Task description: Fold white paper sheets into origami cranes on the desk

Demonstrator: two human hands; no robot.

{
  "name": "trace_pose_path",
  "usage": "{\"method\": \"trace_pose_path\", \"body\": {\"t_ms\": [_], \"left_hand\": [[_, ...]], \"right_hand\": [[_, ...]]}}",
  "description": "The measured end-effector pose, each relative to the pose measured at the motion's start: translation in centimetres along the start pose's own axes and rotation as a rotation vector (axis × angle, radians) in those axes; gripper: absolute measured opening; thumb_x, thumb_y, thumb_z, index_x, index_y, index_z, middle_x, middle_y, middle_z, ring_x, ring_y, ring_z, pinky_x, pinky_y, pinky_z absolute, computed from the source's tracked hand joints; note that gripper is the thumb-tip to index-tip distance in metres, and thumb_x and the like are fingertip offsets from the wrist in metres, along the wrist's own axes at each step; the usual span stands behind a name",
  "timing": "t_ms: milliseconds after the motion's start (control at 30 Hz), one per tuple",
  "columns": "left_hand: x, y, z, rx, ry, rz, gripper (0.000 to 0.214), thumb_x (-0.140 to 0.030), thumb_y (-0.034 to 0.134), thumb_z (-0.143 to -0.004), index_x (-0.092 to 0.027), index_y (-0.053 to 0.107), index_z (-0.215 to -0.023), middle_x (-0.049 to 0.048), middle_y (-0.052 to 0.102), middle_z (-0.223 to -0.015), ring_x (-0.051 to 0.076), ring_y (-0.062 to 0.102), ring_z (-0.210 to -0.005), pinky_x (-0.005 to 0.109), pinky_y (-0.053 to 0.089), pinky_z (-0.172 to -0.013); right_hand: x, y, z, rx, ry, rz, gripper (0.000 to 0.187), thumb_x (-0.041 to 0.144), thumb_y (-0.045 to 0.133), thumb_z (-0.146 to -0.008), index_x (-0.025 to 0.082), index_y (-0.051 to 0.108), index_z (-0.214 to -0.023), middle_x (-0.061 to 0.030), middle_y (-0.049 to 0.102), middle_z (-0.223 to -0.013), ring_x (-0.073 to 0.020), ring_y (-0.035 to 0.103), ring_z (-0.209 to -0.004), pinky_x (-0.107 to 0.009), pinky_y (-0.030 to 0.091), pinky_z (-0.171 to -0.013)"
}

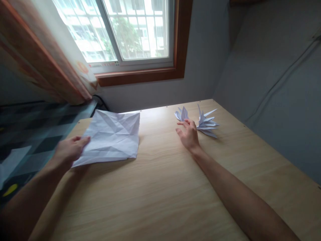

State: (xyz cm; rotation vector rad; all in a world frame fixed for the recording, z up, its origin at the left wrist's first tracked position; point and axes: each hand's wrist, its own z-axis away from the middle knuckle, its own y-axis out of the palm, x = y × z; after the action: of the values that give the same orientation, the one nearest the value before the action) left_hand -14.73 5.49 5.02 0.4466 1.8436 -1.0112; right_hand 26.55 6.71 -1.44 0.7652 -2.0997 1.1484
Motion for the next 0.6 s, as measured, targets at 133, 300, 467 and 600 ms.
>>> {"method": "trace_pose_path", "body": {"t_ms": [133,300,467,600], "left_hand": [[-0.2,-1.4,1.0,0.002,0.122,-0.673,0.035,-0.042,0.074,-0.062,-0.02,0.066,-0.087,0.005,0.065,-0.069,0.027,0.057,-0.071,0.041,0.047,-0.069],[-1.9,2.0,3.6,0.134,0.758,-0.911,0.059,-0.054,0.042,-0.088,-0.019,0.049,-0.135,0.0173,0.041,-0.147,0.04,0.036,-0.134,0.058,0.031,-0.104],[-1.2,7.2,2.5,0.485,0.651,-0.94,0.071,-0.068,0.031,-0.087,-0.03,0.034,-0.148,0.0069,0.021,-0.16,0.044,0.011,-0.145,0.07,0.01,-0.108],[0.1,8.7,1.3,0.602,0.449,-0.958,0.082,-0.077,0.026,-0.083,-0.031,0.027,-0.151,0.0074,0.017,-0.161,0.048,0.013,-0.143,0.074,0.01,-0.105]], "right_hand": [[-0.6,0.4,-0.9,0.157,-0.019,0.233,0.052,0.032,0.066,-0.077,0.021,0.061,-0.127,-0.0144,0.03,-0.151,-0.036,0.031,-0.139,-0.047,0.03,-0.112],[-1.0,1.3,-2.4,0.242,-0.017,0.349,0.056,0.038,0.067,-0.079,0.027,0.057,-0.133,-0.0087,0.017,-0.159,-0.0392,0.019,-0.144,-0.05,0.026,-0.113],[-1.9,2.1,-4.1,0.323,0.039,0.447,0.061,0.046,0.063,-0.081,0.027,0.051,-0.138,-0.0112,0.019,-0.159,-0.0434,0.018,-0.143,-0.056,0.023,-0.111],[-2.2,2.4,-4.5,0.364,0.044,0.521,0.058,0.05,0.051,-0.088,0.02,0.05,-0.138,-0.0139,0.031,-0.155,-0.0389,0.023,-0.142,-0.055,0.02,-0.112]]}}
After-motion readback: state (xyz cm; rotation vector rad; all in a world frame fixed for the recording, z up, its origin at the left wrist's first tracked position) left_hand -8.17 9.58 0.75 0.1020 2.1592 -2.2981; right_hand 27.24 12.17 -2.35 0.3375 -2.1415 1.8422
